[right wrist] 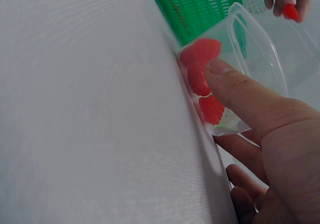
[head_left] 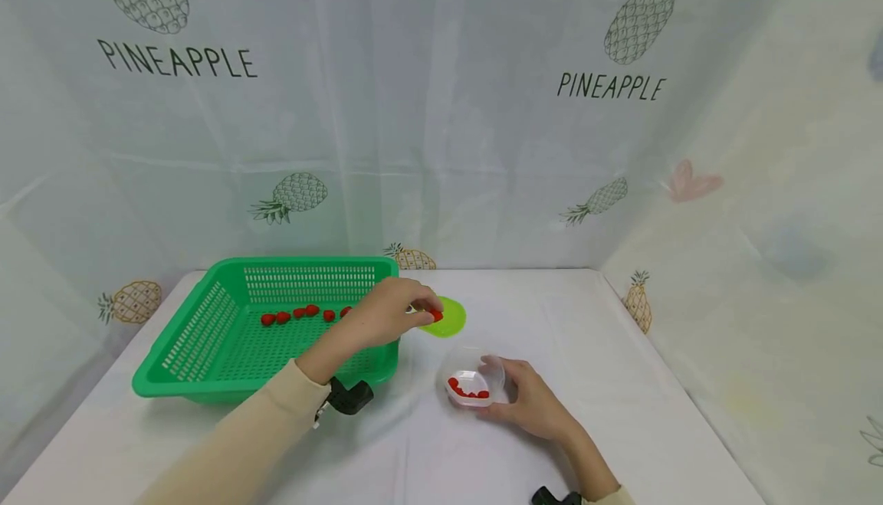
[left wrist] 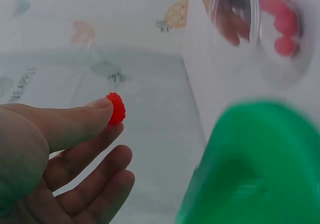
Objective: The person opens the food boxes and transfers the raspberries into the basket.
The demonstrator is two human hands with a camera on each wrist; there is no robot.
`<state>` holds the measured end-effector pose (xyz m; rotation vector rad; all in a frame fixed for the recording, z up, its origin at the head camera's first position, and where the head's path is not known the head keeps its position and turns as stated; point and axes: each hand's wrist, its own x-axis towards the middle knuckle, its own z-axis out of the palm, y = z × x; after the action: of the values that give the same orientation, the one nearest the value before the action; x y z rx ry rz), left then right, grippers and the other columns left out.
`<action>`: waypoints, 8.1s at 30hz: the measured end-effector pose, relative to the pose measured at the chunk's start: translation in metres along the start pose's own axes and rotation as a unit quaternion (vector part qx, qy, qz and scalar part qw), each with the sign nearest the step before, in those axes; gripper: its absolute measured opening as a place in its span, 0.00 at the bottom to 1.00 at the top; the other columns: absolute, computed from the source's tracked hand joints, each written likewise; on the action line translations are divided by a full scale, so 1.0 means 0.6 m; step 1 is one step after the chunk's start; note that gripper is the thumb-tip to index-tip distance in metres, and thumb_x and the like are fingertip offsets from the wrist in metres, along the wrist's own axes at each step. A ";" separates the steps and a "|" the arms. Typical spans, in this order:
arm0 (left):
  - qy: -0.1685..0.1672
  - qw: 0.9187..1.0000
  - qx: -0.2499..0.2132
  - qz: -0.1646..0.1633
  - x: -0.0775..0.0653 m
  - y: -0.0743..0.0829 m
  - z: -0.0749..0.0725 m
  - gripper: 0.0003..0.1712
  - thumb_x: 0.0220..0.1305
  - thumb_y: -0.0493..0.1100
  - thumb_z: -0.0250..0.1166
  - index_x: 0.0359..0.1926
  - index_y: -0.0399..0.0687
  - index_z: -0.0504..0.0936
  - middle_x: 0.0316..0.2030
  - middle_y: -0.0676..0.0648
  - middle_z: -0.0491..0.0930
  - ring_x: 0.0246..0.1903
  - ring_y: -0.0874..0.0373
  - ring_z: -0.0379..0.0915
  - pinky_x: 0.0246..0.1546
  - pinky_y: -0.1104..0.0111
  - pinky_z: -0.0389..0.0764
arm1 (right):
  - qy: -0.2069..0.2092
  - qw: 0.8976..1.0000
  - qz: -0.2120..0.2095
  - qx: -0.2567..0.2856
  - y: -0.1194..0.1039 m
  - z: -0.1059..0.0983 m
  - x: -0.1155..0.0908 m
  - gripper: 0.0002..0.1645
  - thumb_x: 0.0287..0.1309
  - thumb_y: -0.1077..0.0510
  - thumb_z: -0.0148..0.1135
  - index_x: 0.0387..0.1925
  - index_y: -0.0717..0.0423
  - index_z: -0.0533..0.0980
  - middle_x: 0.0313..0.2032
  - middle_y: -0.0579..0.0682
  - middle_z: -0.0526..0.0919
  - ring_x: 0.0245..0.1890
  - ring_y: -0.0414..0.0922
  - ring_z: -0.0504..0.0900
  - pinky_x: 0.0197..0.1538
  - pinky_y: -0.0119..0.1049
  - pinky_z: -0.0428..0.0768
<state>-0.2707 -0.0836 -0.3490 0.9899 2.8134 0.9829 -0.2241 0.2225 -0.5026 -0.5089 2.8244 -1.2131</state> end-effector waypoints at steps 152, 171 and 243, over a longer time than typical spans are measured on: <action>-0.139 0.980 0.123 0.067 0.033 0.021 0.124 0.08 0.65 0.38 0.76 0.41 0.58 0.92 0.35 0.62 0.88 0.42 0.65 0.79 0.40 0.74 0.79 | 0.006 1.000 -0.025 -0.009 -0.005 0.003 -0.007 0.53 0.48 0.35 0.84 0.73 0.43 0.73 0.64 0.40 0.79 0.67 0.47 0.72 0.69 0.55 0.74; -0.206 0.958 0.197 0.024 0.064 0.010 0.153 0.08 0.63 0.40 0.78 0.39 0.60 0.91 0.32 0.63 0.81 0.35 0.67 0.74 0.39 0.72 0.78 | 0.011 0.999 -0.043 -0.011 0.000 0.002 -0.002 0.51 0.48 0.36 0.85 0.71 0.42 0.74 0.62 0.36 0.81 0.66 0.48 0.73 0.70 0.56 0.72; -0.012 0.999 -0.053 -0.009 -0.010 -0.066 -0.070 0.07 0.74 0.42 0.70 0.48 0.57 0.91 0.41 0.60 0.88 0.45 0.61 0.84 0.49 0.62 0.84 | 0.005 1.000 -0.015 -0.013 -0.004 0.005 -0.003 0.51 0.47 0.35 0.85 0.72 0.40 0.75 0.63 0.33 0.80 0.68 0.47 0.72 0.73 0.53 0.71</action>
<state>-0.2966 -0.1343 -0.3385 0.9571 2.7150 1.0969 -0.2213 0.2197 -0.5032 -0.5501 2.8552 -1.1892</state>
